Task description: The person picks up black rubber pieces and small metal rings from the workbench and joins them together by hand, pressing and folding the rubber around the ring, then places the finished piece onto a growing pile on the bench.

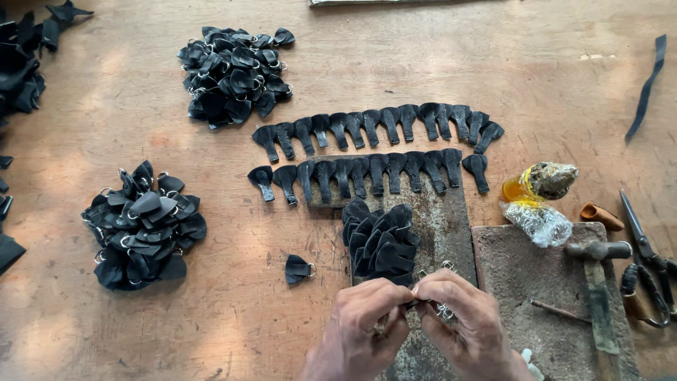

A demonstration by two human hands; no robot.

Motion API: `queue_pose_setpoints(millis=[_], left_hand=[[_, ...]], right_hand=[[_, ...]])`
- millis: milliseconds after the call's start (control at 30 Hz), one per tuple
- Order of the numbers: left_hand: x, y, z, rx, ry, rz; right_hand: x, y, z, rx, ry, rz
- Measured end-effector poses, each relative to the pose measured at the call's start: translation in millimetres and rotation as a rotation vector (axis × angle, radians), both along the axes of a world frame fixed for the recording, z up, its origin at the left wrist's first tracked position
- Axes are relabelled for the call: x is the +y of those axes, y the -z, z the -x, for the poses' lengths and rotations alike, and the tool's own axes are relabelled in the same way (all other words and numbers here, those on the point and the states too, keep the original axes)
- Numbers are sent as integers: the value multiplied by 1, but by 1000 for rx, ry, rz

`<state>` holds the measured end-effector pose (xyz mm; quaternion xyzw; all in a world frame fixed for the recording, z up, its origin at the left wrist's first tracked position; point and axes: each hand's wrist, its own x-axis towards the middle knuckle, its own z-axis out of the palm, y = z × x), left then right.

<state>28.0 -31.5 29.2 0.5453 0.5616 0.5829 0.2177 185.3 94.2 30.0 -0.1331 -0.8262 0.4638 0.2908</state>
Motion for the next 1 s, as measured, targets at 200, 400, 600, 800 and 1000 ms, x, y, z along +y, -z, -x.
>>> queue_pose_setpoints(millis=[200, 400, 600, 800, 1000], left_hand=[[17, 15, -6, -135, -140, 233], [10, 10, 8, 11, -25, 91], [12, -2, 2, -13, 1, 44], [19, -10, -1, 50, -88, 124], [11, -7, 25, -274, -48, 424]], right_hand=[[-3, 19, 16, -134, 164, 42], [7, 9, 1, -273, 93, 306], [9, 0, 2, -92, 19, 30], [1, 0, 13, -161, 140, 29], [11, 0, 15, -358, 138, 352]])
